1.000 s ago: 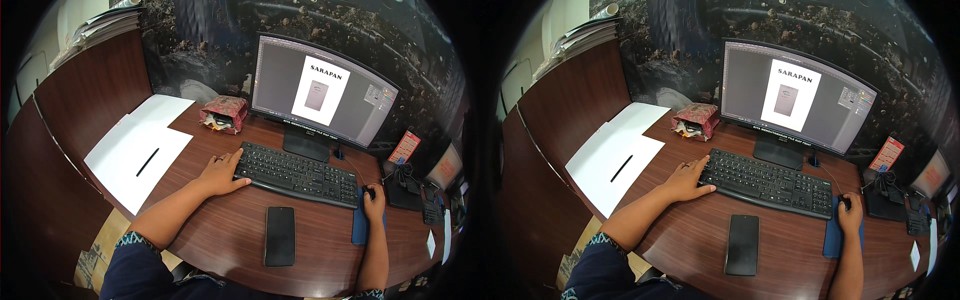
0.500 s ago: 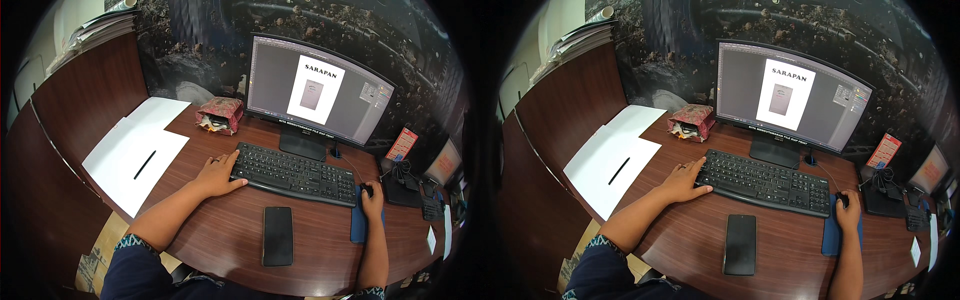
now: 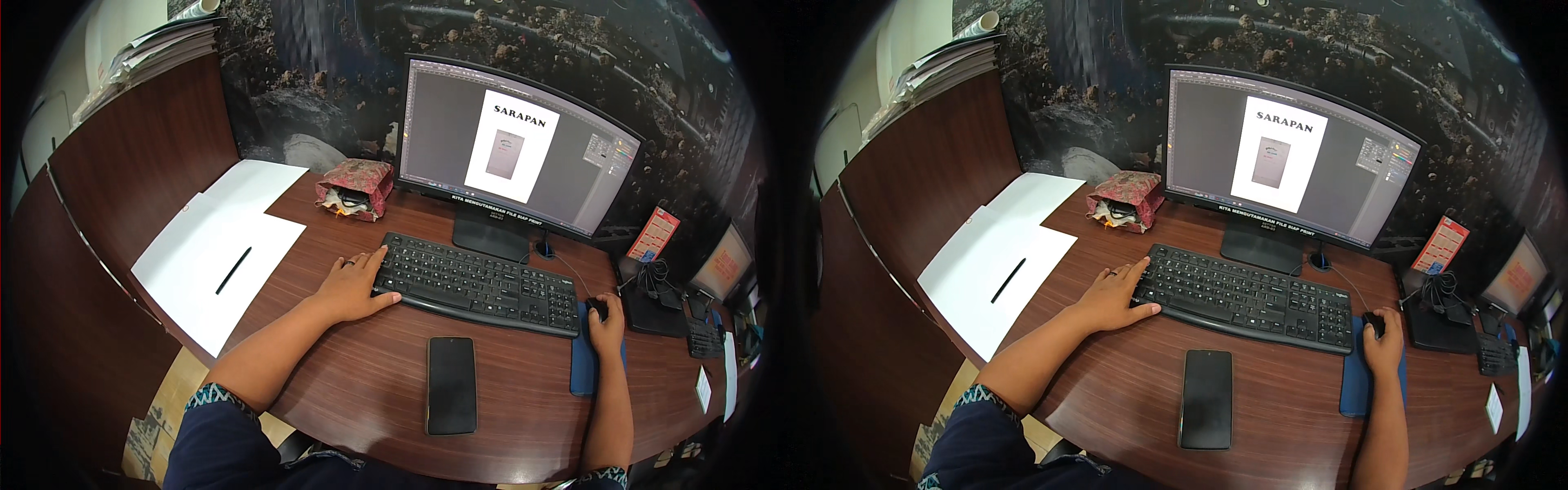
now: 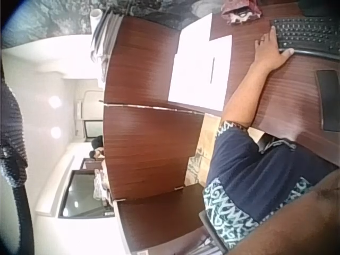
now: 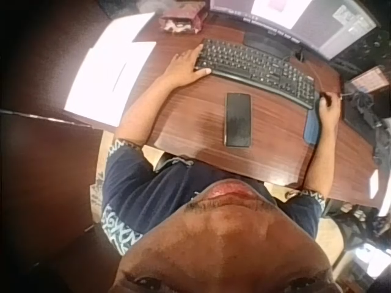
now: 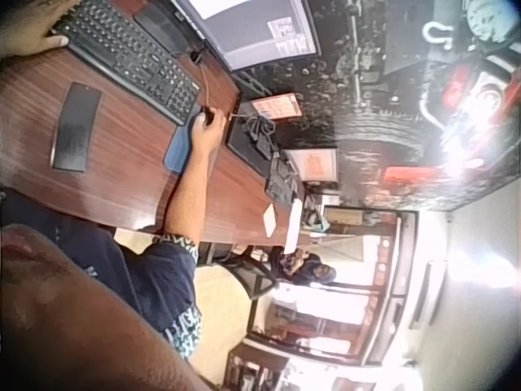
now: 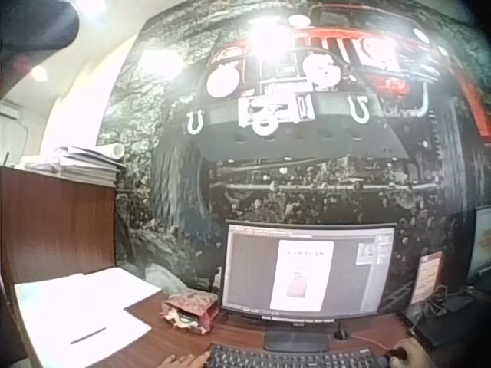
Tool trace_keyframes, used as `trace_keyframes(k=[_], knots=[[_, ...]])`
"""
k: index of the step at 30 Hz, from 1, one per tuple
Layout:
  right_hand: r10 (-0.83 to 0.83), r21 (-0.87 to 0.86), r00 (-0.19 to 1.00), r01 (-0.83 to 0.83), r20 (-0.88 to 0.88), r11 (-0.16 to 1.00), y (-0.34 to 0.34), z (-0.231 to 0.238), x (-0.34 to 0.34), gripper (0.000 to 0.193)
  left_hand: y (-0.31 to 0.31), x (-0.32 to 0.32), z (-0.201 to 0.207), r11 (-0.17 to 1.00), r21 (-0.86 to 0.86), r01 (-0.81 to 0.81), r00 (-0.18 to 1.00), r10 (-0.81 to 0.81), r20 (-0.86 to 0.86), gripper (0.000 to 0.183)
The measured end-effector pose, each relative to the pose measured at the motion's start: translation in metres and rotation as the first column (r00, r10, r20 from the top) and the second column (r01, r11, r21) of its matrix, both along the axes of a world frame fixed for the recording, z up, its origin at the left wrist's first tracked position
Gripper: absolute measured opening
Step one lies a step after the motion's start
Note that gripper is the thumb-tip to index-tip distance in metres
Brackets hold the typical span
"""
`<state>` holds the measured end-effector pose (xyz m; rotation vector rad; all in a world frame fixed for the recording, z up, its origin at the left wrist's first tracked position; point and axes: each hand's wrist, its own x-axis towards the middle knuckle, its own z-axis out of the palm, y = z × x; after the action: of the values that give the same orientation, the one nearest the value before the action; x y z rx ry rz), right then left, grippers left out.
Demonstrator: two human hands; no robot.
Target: Designing a poster using digital design software on a computer.
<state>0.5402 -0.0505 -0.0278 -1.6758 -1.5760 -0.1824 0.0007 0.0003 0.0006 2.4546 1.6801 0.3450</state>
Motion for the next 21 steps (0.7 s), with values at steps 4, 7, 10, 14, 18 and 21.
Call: trace_keyframes(k=[4,7,10,14,18,21], knots=[[-0.056,0.005,0.998,0.056,0.022,0.998,0.001,-0.006,0.010,0.024,0.001,0.002,0.003,1.000,-0.026,0.000,1.000,0.000,0.003,0.103],[-0.065,0.018,0.998,0.064,0.024,0.998,0.003,-0.008,0.012,0.024,0.000,0.001,0.002,1.000,-0.026,-0.005,1.000,0.004,-0.003,0.103],[-0.068,0.013,0.997,0.067,0.022,0.998,0.002,-0.006,0.009,0.024,-0.001,0.002,0.004,0.999,-0.038,-0.004,1.000,0.004,-0.001,0.103],[-0.083,0.001,0.996,0.083,0.016,0.997,0.002,-0.005,0.007,0.024,0.000,0.001,0.003,0.999,-0.032,0.000,1.000,-0.001,-0.002,0.103],[-0.084,-0.006,0.996,0.084,-0.002,0.996,0.001,-0.004,0.007,0.024,0.000,0.001,0.001,1.000,-0.018,-0.003,1.000,0.003,0.010,0.103],[-0.077,0.003,0.997,0.077,0.011,0.997,0.001,-0.004,0.007,0.024,0.000,0.001,0.001,1.000,-0.016,-0.001,1.000,0.001,0.014,0.103]])
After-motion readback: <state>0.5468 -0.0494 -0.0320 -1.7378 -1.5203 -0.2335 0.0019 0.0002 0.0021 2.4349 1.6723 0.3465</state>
